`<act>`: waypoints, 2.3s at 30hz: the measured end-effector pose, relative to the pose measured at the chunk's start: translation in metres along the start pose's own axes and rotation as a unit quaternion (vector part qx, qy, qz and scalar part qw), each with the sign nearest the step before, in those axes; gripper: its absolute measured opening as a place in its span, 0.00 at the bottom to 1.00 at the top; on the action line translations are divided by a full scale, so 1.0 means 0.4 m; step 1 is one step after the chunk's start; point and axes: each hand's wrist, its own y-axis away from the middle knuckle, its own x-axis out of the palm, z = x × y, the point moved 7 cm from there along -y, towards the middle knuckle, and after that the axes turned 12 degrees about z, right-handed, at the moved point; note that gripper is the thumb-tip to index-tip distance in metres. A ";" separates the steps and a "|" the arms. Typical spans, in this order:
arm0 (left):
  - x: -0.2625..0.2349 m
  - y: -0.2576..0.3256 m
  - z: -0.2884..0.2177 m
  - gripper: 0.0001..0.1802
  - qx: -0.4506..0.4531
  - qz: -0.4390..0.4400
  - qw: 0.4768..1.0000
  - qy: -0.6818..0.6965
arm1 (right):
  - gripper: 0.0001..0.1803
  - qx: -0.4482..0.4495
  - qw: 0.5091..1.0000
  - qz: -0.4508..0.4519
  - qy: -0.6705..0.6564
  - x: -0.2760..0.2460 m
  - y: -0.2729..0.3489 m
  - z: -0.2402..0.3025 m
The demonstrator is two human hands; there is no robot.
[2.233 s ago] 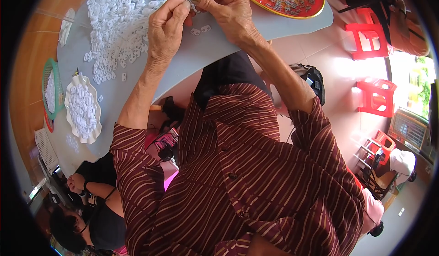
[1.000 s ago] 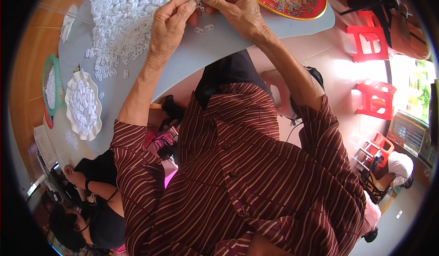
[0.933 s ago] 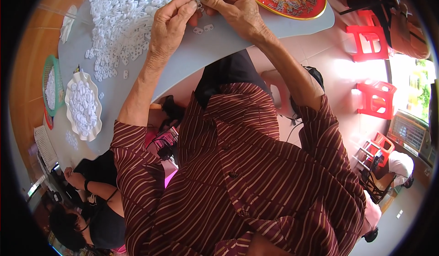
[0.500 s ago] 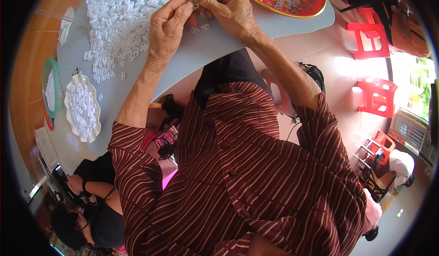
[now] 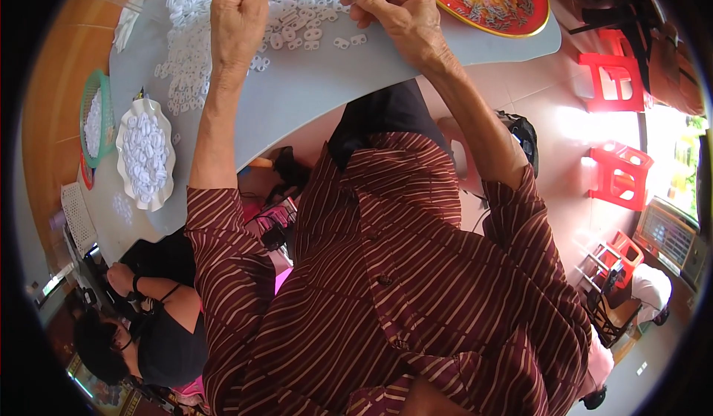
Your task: Assembling small white plastic components by hand on a white table.
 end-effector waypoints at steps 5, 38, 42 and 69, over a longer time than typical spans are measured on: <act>0.047 0.004 -0.030 0.06 0.079 0.075 0.978 -0.180 | 0.08 -0.002 1.000 0.000 0.013 -0.005 -0.004 -0.015; 0.141 0.017 0.030 0.11 -0.042 0.084 0.932 0.351 | 0.10 0.017 0.997 0.006 0.072 0.008 0.005 0.012; 0.143 0.019 0.033 0.11 -0.020 0.092 0.934 0.345 | 0.11 -0.018 0.998 0.015 0.050 0.013 0.004 0.010; 0.151 0.030 -0.025 0.16 0.000 0.064 0.997 0.049 | 0.15 -0.041 0.998 0.025 0.049 0.018 0.001 0.010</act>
